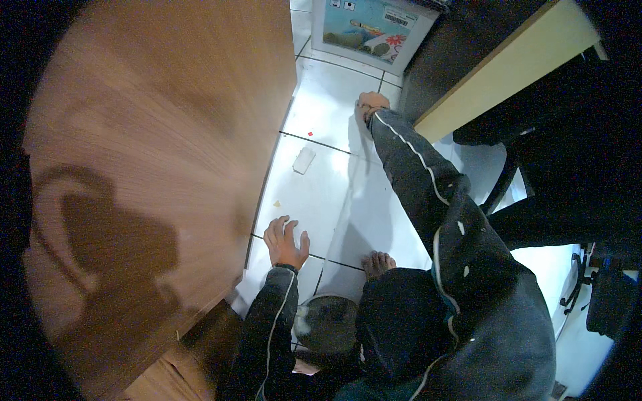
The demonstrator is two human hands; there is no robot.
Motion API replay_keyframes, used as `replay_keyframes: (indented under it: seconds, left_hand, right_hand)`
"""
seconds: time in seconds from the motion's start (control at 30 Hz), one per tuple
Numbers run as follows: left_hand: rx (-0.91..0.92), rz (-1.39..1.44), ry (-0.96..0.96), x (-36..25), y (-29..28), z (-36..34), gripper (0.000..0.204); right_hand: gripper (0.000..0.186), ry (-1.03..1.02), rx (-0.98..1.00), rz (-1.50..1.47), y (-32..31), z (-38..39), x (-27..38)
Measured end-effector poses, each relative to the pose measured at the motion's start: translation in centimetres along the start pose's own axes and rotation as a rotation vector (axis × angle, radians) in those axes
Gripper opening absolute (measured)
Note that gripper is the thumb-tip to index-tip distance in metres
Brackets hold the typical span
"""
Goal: The person applies white filler to the gaps between floor tiles using a putty knife and wipes away excess with a cloth.
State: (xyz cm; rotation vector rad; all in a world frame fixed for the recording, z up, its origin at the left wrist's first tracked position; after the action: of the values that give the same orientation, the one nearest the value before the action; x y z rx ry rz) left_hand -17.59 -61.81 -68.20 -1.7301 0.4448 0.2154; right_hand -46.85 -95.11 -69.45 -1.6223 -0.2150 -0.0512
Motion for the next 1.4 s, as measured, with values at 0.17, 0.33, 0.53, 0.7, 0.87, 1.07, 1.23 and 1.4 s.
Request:
replay_keyframes:
  seconds: [0.17, 0.33, 0.53, 0.7, 0.87, 1.07, 1.23, 1.4]
  left_hand:
    - [-0.023, 0.073, 0.075, -2.7, 0.8, -1.1, 0.035]
    - [-0.049, 0.046, 0.090, -2.4, 1.2, -0.9, 0.035]
    - [-0.051, 0.031, 0.088, -2.3, 1.0, -1.0, 0.037]
    - [-0.010, 0.030, 0.074, -2.6, 1.1, -1.0, 0.037]
    - [-0.041, 0.032, 0.087, -2.9, 0.7, -0.9, 0.036]
    - [-0.017, 0.027, 0.061, -2.5, 0.9, -0.8, 0.034]
    - [-0.095, 0.060, 0.113, -3.2, 1.1, -1.6, 0.033]
    - [0.007, 0.164, 0.178, -5.0, 2.1, -8.0, 0.041]
  right_hand:
    - [0.020, -0.050, 0.113, -0.064, -0.6, 8.8, -1.0]
    - [0.019, -0.148, 0.355, -0.004, -1.8, 19.8, 7.5]
    - [0.028, -0.121, 0.477, -0.280, -3.5, 24.1, 9.0]
    - [0.027, 0.003, 0.204, -0.300, -6.8, 17.0, 6.6]
    - [0.015, -0.269, -0.042, 0.067, -1.4, 14.7, 11.0]
    - [0.016, -0.374, 0.366, -0.045, 0.3, 17.6, 14.1]
    - [0.021, -0.162, 0.477, -0.151, -5.0, 19.5, 9.1]
    - [0.028, 0.138, 0.722, -1.038, -3.6, 25.4, 6.3]
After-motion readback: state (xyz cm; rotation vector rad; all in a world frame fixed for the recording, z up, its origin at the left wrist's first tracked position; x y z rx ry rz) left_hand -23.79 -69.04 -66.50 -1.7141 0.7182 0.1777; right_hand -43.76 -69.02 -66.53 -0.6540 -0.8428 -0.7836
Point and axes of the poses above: each hand's wrist, its own z-axis away from the middle knuckle, its own y-axis out of the palm, x = y × z, the point moved 10 cm from there along -z, towards the middle knuckle, and after that the axes turned 5 degrees about -z, right-handed, at the moved point
